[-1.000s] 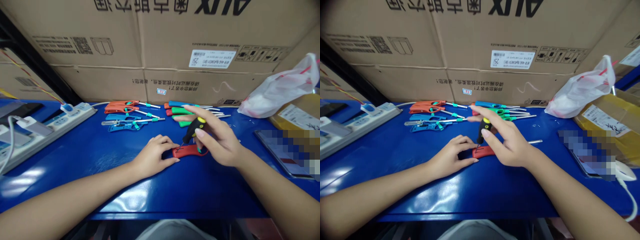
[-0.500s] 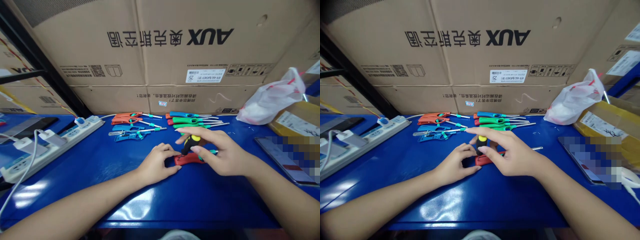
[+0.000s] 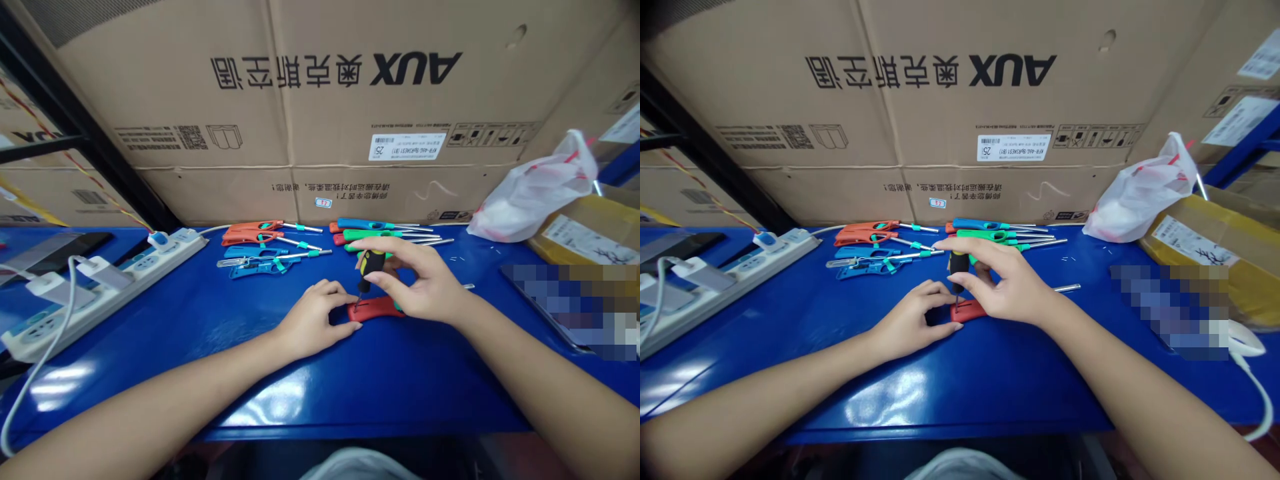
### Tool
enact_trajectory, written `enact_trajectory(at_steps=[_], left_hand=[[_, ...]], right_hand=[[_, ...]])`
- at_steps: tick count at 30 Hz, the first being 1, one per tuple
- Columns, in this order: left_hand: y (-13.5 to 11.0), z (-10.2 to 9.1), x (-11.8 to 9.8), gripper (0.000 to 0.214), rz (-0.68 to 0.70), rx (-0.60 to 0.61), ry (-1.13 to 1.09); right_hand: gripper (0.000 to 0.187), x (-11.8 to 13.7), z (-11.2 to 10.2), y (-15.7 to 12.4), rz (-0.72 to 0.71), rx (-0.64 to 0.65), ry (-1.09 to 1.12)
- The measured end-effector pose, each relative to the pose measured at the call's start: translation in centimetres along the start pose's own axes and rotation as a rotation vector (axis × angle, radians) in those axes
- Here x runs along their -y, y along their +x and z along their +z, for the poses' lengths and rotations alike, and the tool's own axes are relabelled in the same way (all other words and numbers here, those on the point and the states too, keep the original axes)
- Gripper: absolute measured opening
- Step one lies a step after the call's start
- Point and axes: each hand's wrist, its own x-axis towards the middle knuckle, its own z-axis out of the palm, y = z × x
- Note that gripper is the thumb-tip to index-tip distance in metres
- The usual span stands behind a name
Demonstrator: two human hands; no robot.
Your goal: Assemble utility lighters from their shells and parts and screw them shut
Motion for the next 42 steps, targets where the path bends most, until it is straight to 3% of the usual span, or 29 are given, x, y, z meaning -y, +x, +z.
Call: enact_trajectory(at_steps=[4, 6, 10, 15, 18, 23, 32, 35, 37, 39, 42], left_hand=[[-0.1, 0.1, 0.2, 0.037, 0.001, -0.001, 0.006], [0.0, 0.0, 0.2, 0.036, 0.005, -0.005, 0.004], [0.1, 0.0, 0.2, 0.034, 0.022, -0.008, -0.009], [0.1, 0.2, 0.4, 0.031, 0.037, -0.023, 0.039], [0.2, 0.2, 0.4, 0.031, 0.051, -0.03, 0.03], [0.3, 0.1, 0.2, 0.032, 0.061, -0.033, 0.017], [0.2, 0.3, 0.5, 0.035, 0.027, -0.021, 0.025], [0.2, -0.1, 0.0, 0.033, 0.023, -0.01, 0.042], [0.1, -0.6, -0.5, 0.032, 0.02, 0.011, 0.095], [0.0, -1.0, -1.0, 0.034, 0.014, 0.029, 0.187], [0.4, -0.9, -1.6, 0.045, 0.023, 0.051, 0.295]], right_hand=[[0.035, -0.1, 0.5, 0.3, -0.031, -0.139, -0.159], [0.035, 0.1, 0.3, 0.3, -0.029, -0.117, -0.18], [0.05, 0.5, -0.1, 0.1, 0.005, 0.057, 0.033], [0.034, 0.3, 0.6, 0.2, -0.067, -0.068, -0.099], [0.037, 0.3, 0.7, 0.3, -0.093, -0.05, -0.135], [0.045, 0.7, -0.1, 0.3, -0.022, 0.05, 0.026], [0.038, 0.3, 1.3, -0.1, 0.031, -0.093, -0.021], [0.03, 0.2, -0.2, 0.1, 0.129, -0.217, 0.12], [0.027, -0.6, -2.0, 0.2, 0.228, -0.402, 0.242], [0.027, -1.9, -3.8, 0.1, 0.301, -0.505, 0.336], [0.04, -4.4, -5.3, -0.8, 0.483, -0.396, 0.424]])
